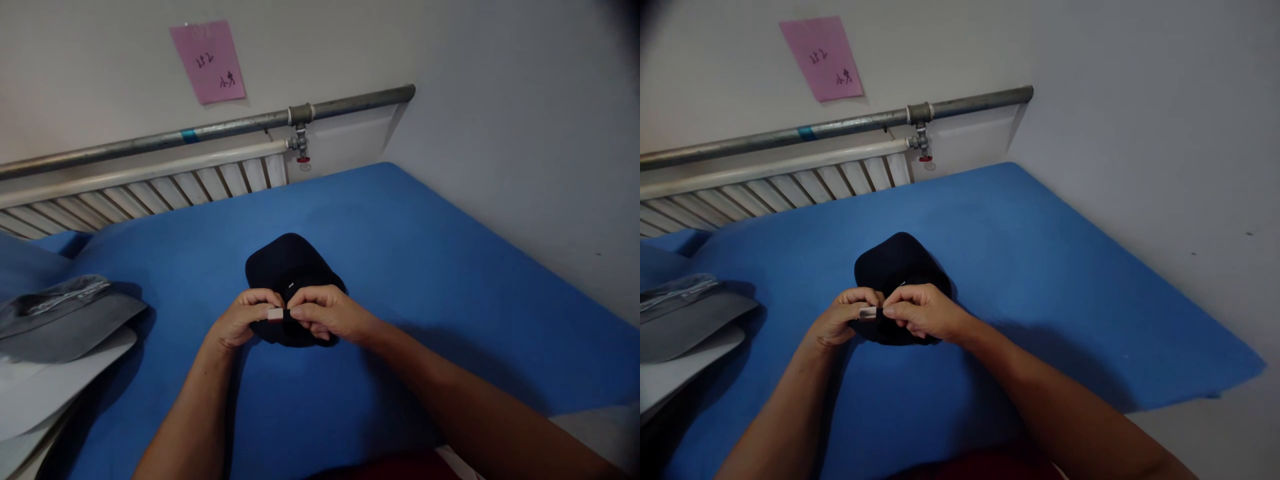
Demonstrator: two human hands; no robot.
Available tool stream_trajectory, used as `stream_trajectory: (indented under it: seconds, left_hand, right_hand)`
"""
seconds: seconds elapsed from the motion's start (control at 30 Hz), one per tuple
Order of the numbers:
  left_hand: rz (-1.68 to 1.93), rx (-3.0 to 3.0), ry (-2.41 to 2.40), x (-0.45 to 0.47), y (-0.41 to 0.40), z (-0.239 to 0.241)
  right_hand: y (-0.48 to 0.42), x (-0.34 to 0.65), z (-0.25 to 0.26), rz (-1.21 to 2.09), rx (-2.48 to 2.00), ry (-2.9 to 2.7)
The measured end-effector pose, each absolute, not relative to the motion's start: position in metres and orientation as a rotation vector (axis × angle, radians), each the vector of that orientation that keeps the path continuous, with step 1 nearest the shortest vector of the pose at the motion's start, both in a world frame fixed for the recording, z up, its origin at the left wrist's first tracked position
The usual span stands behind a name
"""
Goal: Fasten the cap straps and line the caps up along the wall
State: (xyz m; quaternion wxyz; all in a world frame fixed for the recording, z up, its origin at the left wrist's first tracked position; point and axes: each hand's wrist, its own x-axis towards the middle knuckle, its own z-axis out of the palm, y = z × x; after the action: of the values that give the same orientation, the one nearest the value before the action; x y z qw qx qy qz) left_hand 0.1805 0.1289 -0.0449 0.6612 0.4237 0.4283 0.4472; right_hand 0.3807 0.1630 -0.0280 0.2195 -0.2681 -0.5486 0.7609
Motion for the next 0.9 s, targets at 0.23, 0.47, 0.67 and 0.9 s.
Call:
stream_trajectory:
  seconds: [0.23, 0.47, 0.67, 0.9]
  left_hand:
    - [1.030, 0.955, 0.969, 0.179, 0.128, -0.046]
    - [0.963, 0.919, 1.016, 0.183, 0.128, -0.045]
    - [0.954, 0.934, 1.016, 0.184, 0.126, -0.044]
    - [1.073, 0.963, 0.943, 0.178, 0.127, -0.042]
  right_hand:
    - [0.166, 0.386, -0.023, 1.953, -0.700, -1.493]
    - [0.161, 0.382, -0.022, 1.956, -0.733, -1.500]
    - [0.161, 0.385, -0.019, 1.786, -0.721, -1.633]
    - [0.171, 0.410, 0.003, 1.254, -0.681, -2.068]
